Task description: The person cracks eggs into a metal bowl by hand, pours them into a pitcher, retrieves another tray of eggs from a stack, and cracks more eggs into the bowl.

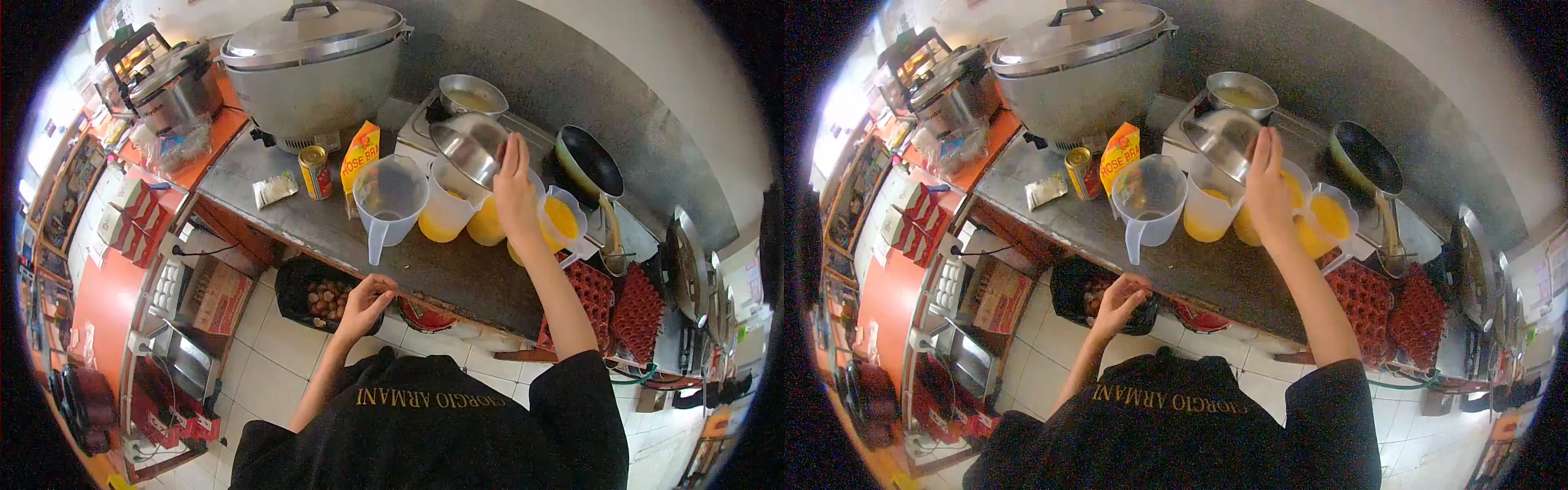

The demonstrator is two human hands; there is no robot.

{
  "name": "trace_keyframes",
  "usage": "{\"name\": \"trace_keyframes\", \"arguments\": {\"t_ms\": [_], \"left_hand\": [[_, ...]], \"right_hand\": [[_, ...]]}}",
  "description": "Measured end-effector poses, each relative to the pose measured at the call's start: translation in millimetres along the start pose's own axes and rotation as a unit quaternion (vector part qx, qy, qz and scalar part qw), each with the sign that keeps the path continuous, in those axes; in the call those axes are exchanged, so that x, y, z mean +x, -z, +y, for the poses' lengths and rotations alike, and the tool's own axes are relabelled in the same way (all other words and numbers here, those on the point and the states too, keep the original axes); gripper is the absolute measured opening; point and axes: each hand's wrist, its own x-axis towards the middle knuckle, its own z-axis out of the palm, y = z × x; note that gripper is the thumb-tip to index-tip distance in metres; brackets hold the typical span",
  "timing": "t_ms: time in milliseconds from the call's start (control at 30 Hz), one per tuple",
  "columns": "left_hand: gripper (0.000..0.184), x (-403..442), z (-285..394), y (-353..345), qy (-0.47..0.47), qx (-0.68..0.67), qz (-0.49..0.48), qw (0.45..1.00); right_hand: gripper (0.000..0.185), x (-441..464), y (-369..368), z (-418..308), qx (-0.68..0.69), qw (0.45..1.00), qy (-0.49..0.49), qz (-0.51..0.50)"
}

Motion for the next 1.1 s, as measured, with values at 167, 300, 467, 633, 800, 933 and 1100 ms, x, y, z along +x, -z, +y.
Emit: {"name": "trace_keyframes", "arguments": {"t_ms": [167,300,467,633,800,933,1100], "left_hand": [[0.017,-6,2,-4,0.003,0.010,-0.014,1.000],[0.017,-12,3,-12,0.011,0.011,-0.001,1.000],[0.017,-16,-1,-24,0.003,0.010,-0.004,1.000],[0.016,-12,-15,-42,0.034,0.006,-0.050,0.998],[0.022,5,-24,-70,0.160,0.079,-0.117,0.977],[0.032,15,-56,-97,0.209,0.019,-0.142,0.967],[0.054,20,-59,-120,0.167,0.040,-0.128,0.977]], "right_hand": [[0.040,5,-35,54,0.167,0.952,-0.243,-0.082],[0.032,-19,12,72,0.669,0.581,-0.460,-0.052],[0.022,-103,76,75,0.862,0.185,-0.472,-0.007],[0.028,-248,87,76,0.783,0.300,-0.543,-0.035],[0.041,-293,60,29,0.658,0.411,-0.625,-0.086],[0.048,-279,46,-2,0.646,0.406,-0.643,-0.067],[0.039,-341,8,23,0.478,0.631,-0.589,-0.165]]}}
